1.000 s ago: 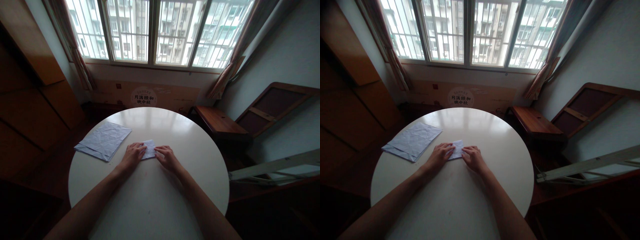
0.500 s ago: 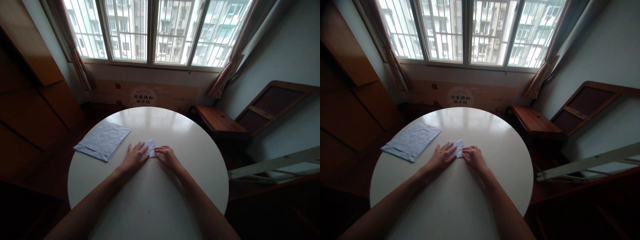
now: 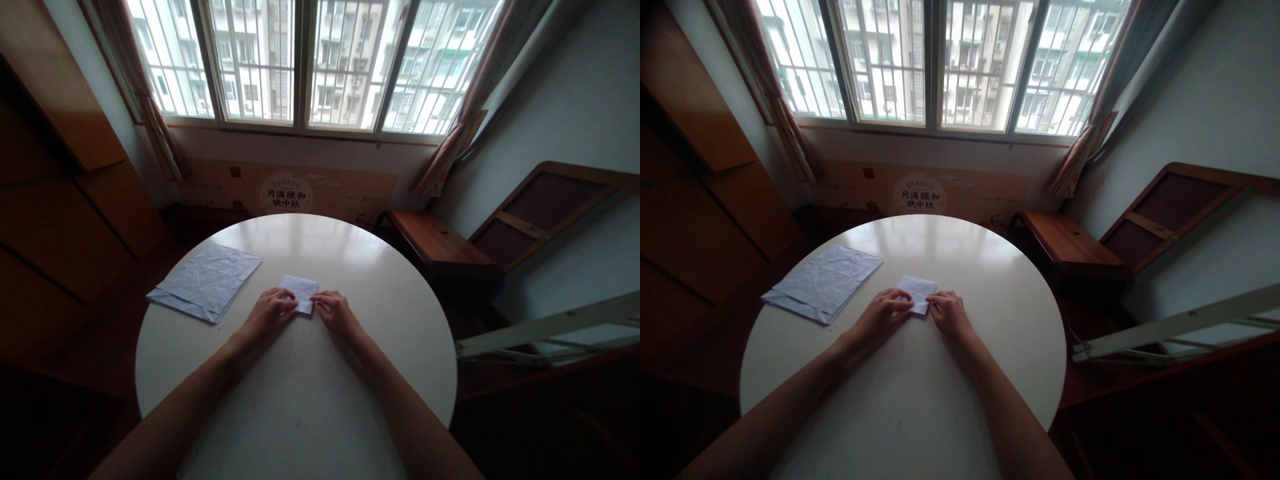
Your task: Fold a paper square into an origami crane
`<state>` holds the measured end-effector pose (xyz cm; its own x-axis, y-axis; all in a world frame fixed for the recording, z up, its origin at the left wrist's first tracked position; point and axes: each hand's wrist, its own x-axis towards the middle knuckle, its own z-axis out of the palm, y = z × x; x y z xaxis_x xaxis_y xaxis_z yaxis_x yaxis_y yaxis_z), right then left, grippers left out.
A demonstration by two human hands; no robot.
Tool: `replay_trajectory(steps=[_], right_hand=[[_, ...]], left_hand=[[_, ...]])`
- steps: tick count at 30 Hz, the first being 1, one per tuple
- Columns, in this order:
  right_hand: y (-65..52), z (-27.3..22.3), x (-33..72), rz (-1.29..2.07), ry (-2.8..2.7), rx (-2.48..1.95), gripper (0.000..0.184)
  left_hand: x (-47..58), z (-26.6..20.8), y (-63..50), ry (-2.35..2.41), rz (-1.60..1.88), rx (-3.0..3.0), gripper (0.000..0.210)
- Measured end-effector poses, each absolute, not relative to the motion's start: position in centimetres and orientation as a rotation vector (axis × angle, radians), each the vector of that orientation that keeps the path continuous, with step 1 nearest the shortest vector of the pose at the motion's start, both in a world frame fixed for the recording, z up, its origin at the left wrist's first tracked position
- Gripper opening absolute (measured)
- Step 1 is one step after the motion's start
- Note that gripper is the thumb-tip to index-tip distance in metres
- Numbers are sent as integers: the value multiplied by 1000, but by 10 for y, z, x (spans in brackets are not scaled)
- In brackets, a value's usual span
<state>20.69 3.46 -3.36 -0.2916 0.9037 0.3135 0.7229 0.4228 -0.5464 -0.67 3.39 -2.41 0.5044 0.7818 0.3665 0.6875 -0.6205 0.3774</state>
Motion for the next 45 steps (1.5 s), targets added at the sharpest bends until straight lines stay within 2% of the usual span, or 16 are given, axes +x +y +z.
replay_trajectory(steps=[10, 17, 23, 32, 38, 45], right_hand=[[32, -33, 203, 397, -2111, -1384, 21], [19, -28, 194, 342, -2249, -1292, 19], [20, -30, 190, 294, -2284, -1368, 41], [32, -35, 199, 221, -2163, -1735, 53], [26, -28, 199, 92, -2117, -1603, 49], [23, -27, 200, 119, -2230, -1530, 32]], left_hand=[[-9, -27, 33, 1399, 758, 2496, 20], [-4, -35, 32, 1458, 732, 2540, 34], [-4, -38, 35, 1467, 682, 2544, 31], [-3, -38, 33, 1495, 767, 2495, 28], [3, -26, 24, 1431, 720, 2505, 21], [10, -36, 23, 1168, 773, 2417, 24]])
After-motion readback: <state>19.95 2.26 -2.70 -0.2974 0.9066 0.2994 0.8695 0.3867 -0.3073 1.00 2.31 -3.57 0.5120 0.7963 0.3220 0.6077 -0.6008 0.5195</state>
